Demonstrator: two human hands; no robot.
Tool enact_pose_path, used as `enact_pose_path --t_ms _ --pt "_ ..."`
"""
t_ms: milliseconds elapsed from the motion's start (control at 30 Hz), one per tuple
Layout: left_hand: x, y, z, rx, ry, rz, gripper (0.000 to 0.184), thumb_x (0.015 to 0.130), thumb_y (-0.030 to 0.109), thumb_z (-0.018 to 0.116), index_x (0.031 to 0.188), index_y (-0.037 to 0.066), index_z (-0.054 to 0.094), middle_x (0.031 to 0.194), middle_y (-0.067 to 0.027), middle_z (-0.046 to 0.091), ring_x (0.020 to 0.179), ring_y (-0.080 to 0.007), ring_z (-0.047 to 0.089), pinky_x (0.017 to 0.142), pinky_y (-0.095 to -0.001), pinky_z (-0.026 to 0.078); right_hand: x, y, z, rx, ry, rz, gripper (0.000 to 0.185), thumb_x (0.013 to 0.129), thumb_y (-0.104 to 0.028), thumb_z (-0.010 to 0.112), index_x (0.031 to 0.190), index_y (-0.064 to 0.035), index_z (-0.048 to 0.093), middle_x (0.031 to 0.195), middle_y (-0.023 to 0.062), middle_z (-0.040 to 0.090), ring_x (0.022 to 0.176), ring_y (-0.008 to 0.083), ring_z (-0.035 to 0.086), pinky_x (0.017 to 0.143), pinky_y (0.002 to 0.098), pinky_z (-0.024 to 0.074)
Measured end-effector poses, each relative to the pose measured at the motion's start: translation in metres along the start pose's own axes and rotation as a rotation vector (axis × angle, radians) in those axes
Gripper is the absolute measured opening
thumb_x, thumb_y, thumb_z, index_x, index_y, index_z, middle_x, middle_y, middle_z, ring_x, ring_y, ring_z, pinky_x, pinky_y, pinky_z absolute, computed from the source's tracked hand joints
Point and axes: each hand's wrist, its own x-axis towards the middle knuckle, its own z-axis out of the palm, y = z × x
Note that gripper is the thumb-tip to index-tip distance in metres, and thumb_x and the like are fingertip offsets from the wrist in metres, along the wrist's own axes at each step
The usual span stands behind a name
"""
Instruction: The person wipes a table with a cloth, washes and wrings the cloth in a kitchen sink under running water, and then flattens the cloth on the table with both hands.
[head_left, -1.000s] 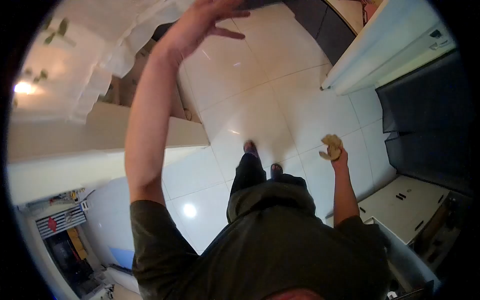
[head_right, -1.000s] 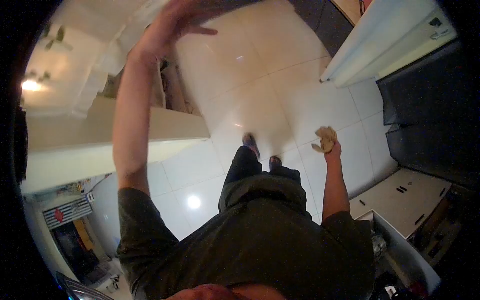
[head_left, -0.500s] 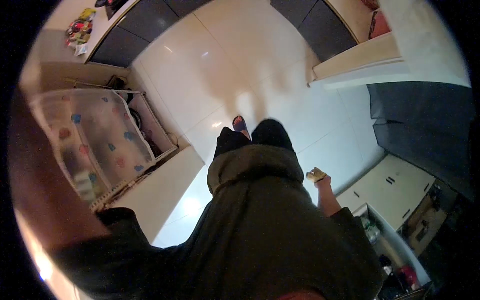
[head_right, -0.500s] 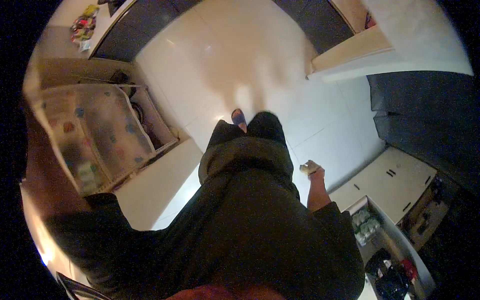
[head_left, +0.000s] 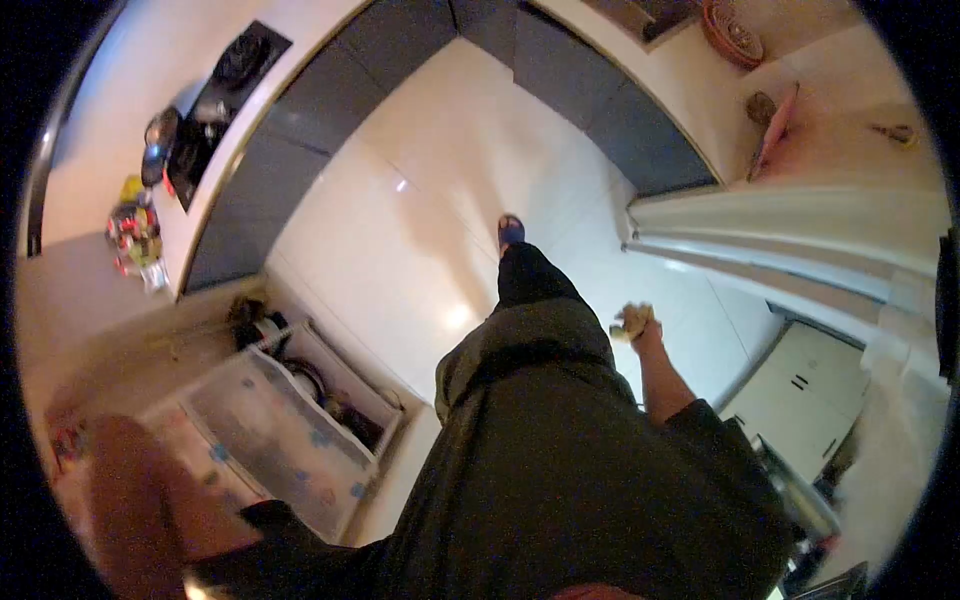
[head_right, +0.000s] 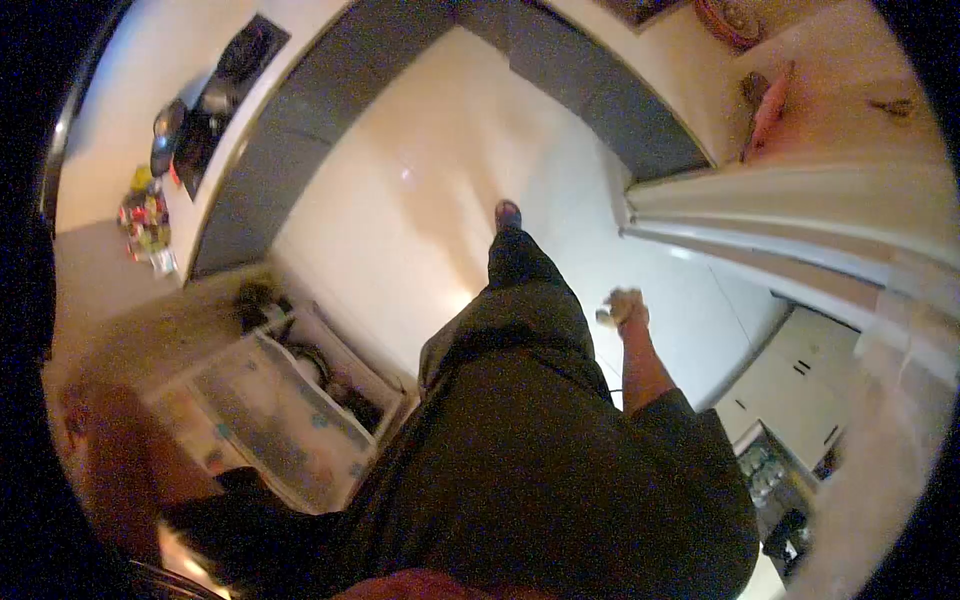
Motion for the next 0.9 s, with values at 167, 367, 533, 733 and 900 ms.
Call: enact_pose_path --t_ms 167,367,533,733,900 --pt "0.012 -0.131 0.025 0.298 0.409 0.133 0.024 0.096 0.014 0.065 0.116 0.006 0.054 0.110 -0.0074 0.064 0.095 -0.0183 0.063 0.073 -0.0275 0.051 0.139 -0.152 0.316 0.159 -0.118 -0.182 0.043 0.103 -0.030 0.047 0.137 -0.0052 0.058 0.129 0.0180 0.066 0.110 0.0364 0.068 0.092 0.0524 0.0596" --pt "-0.027 -0.277 0.117 0.515 1.220 -0.634 0.017 0.095 0.010 0.066 0.110 0.006 0.058 0.105 -0.0063 0.066 0.090 -0.0164 0.064 0.068 -0.0248 0.052 0.133 -0.310 0.598 0.148 -0.259 -0.287 0.045 0.103 -0.028 0.050 0.137 0.0023 0.054 0.126 0.0185 0.066 0.110 0.0356 0.068 0.093 0.0476 0.0589" --pt "-0.016 -0.398 0.259 -0.665 1.029 -1.312 0.022 0.096 0.012 0.070 0.117 0.010 0.063 0.107 -0.0076 0.071 0.096 -0.0167 0.068 0.064 -0.0265 0.055 0.148 -0.364 0.702 0.253 -0.274 -0.348 0.042 0.102 -0.024 0.055 0.137 0.0001 0.054 0.127 0.0171 0.067 0.114 0.0313 0.067 0.098 0.0463 0.0564" --pt "0.012 -0.502 0.457 -1.752 0.280 -1.412 0.038 0.100 0.031 0.067 0.131 0.008 0.062 0.118 -0.0060 0.071 0.113 -0.0188 0.066 0.095 -0.0395 0.052 0.174 -0.396 0.799 0.186 -0.305 -0.536 0.046 0.103 -0.024 0.061 0.140 -0.0004 0.050 0.130 0.0157 0.065 0.118 0.0302 0.065 0.105 0.0439 0.0525" --pt "0.081 -0.556 0.542 -1.719 -0.007 -1.299 0.032 0.095 0.023 0.078 0.115 0.000 0.070 0.108 -0.0100 0.073 0.096 -0.0144 0.068 0.083 -0.0299 0.054 0.197 -0.434 0.836 -0.047 -0.091 -0.623 0.046 0.098 -0.015 0.072 0.138 0.0000 0.053 0.124 0.0108 0.067 0.110 0.0215 0.067 0.098 0.0363 0.0556"
